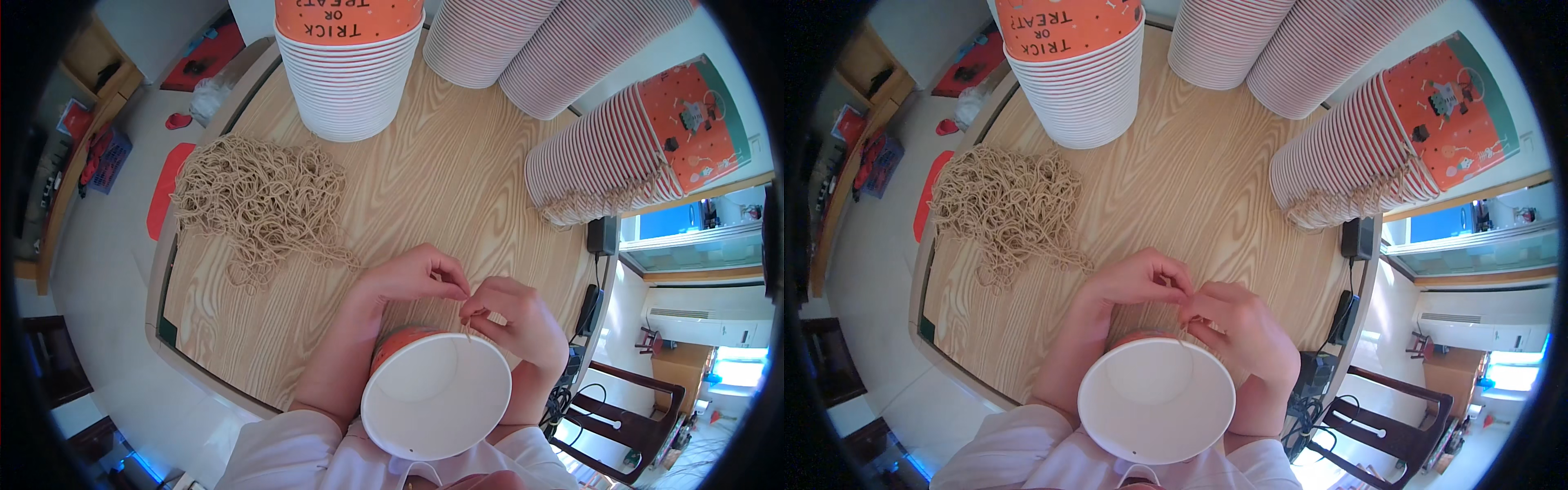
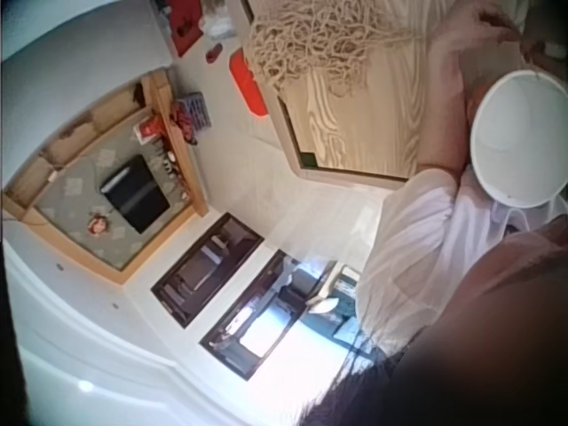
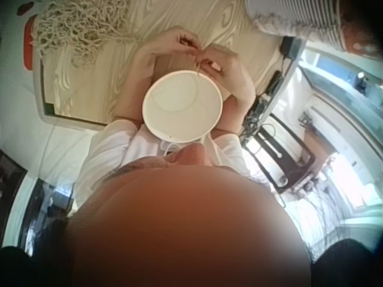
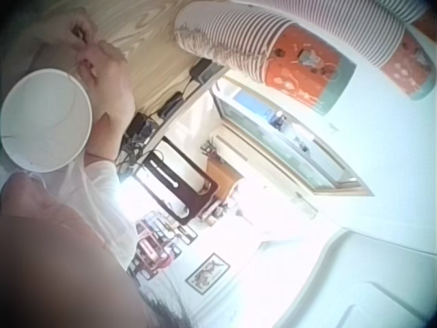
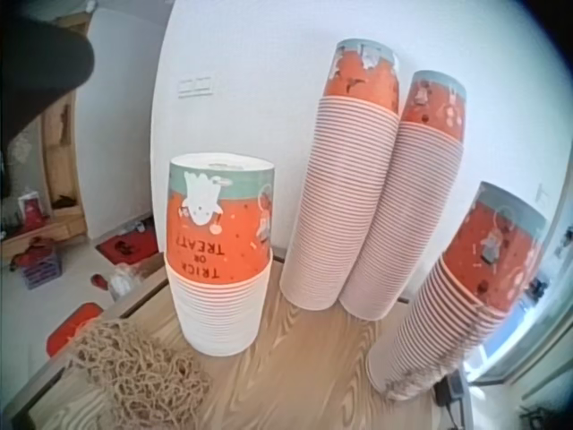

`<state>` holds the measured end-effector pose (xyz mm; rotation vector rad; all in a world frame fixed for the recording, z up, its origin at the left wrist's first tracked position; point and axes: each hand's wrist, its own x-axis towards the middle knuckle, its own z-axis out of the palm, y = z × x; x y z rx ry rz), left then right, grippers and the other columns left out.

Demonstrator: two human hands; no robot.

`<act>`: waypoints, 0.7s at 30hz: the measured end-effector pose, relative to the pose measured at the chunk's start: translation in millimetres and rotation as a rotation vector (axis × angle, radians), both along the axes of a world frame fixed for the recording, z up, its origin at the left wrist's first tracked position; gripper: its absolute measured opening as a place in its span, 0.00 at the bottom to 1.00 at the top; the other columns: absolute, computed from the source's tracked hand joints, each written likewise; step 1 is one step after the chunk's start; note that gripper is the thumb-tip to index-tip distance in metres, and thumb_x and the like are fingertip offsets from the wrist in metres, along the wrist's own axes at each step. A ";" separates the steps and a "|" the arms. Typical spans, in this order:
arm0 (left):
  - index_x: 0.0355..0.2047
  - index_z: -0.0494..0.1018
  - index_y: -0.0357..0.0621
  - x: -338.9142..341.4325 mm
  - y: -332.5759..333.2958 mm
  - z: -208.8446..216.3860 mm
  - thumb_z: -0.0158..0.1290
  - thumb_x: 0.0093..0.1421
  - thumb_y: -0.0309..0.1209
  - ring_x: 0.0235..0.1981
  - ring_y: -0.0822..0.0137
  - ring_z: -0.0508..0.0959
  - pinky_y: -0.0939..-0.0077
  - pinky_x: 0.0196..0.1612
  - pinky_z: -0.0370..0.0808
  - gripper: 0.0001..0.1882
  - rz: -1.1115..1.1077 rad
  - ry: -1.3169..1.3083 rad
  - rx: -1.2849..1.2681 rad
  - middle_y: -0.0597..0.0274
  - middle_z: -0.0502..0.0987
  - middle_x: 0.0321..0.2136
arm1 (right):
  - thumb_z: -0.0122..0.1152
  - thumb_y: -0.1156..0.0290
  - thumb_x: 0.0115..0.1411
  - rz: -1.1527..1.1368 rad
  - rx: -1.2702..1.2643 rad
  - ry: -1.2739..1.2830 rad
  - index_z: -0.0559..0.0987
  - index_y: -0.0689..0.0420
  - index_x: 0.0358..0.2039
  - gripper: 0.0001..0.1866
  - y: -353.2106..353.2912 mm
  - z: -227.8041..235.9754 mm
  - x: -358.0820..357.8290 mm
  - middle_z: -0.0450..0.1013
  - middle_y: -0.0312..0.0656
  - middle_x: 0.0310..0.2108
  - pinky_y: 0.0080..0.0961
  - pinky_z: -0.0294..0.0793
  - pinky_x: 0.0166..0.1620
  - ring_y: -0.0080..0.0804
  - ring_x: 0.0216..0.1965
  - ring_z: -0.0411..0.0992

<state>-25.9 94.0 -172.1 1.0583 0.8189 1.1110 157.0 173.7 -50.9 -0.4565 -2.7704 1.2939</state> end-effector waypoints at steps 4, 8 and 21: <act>0.36 0.80 0.39 -1.2 -0.7 5.1 0.61 0.57 0.27 0.33 0.77 0.78 0.80 0.40 0.74 0.07 -0.035 0.014 -0.036 0.65 0.81 0.30 | 0.65 0.80 0.47 0.123 -0.074 0.014 0.78 0.58 0.31 0.09 0.8 3.5 2.5 0.73 0.42 0.28 0.31 0.74 0.34 0.40 0.32 0.74; 0.37 0.79 0.40 -2.1 -2.8 3.8 0.61 0.57 0.28 0.33 0.77 0.78 0.79 0.40 0.74 0.08 -0.069 -0.013 -0.055 0.66 0.81 0.30 | 0.65 0.81 0.47 0.160 -0.147 0.011 0.78 0.59 0.31 0.09 2.9 5.5 4.4 0.74 0.41 0.29 0.30 0.74 0.35 0.40 0.33 0.74; 0.37 0.80 0.36 -0.9 -0.6 5.4 0.60 0.58 0.26 0.32 0.77 0.78 0.81 0.38 0.75 0.08 -0.169 -0.037 0.059 0.63 0.81 0.31 | 0.65 0.78 0.50 0.112 -0.144 0.044 0.79 0.60 0.33 0.08 6.4 2.1 7.5 0.75 0.42 0.29 0.32 0.74 0.36 0.41 0.33 0.74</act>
